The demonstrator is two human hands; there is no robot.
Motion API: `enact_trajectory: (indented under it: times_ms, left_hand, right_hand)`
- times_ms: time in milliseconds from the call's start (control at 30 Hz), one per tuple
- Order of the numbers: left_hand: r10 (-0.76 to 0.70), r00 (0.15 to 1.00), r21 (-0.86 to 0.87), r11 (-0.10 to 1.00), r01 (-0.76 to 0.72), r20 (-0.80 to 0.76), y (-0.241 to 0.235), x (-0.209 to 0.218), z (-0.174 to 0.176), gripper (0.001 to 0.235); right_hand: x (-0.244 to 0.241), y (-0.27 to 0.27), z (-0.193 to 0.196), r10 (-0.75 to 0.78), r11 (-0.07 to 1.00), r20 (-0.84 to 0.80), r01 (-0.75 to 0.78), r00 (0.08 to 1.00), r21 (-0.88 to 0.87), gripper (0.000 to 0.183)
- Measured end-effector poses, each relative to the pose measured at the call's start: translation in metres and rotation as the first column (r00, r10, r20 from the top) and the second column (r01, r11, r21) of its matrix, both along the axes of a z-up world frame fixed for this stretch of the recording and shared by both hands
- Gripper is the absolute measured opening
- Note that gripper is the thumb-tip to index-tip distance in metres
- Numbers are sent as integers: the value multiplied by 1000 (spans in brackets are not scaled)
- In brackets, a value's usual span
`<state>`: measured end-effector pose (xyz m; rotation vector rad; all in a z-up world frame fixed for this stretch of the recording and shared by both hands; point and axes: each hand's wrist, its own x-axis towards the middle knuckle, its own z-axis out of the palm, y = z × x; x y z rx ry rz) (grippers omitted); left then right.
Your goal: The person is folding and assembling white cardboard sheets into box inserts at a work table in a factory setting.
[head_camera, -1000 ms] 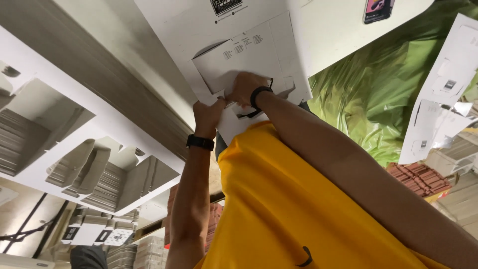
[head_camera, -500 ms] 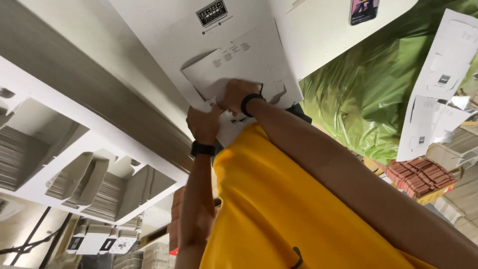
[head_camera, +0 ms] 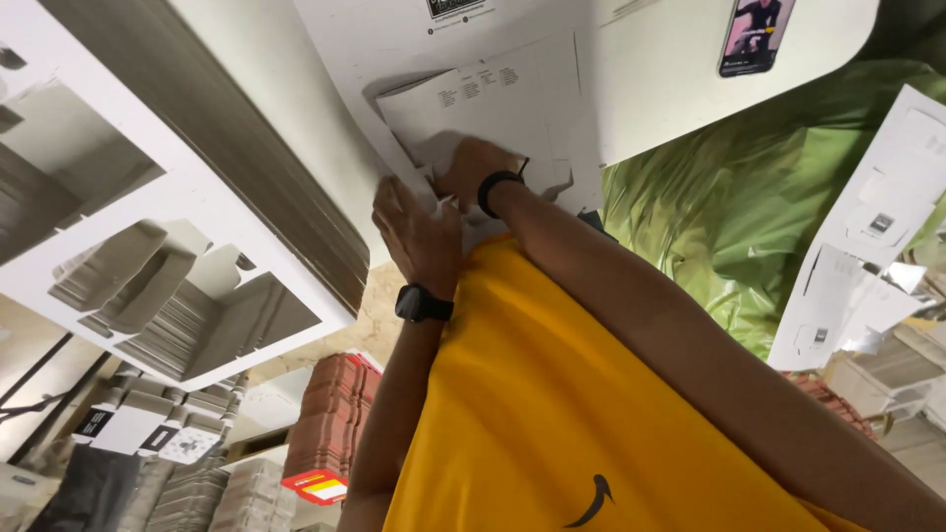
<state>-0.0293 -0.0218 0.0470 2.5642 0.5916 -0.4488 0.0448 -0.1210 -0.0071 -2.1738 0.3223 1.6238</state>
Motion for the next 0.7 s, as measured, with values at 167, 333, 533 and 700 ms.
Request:
enact_trajectory:
  times_ms: [167, 333, 533, 700]
  left_hand:
    - [148, 935, 13, 988, -152, -324, 23, 23, -36, 54]
    - [75, 946, -136, 983, -123, -314, 28, 27, -33, 50]
    - [62, 984, -30, 997, -67, -165, 28, 18, -3, 51]
    - [44, 998, 3, 999, -44, -50, 16, -2, -29, 67]
  right_hand:
    - [-11, -4, -29, -15, 1000, 43, 15, 999, 12, 40]
    - [-11, -8, -35, 286, 956, 34, -288, 958, 62, 39]
    - [-6, -12, -16, 134, 991, 87, -133, 987, -20, 36]
    - [14, -9, 38, 9, 1000, -23, -9, 1000, 13, 44]
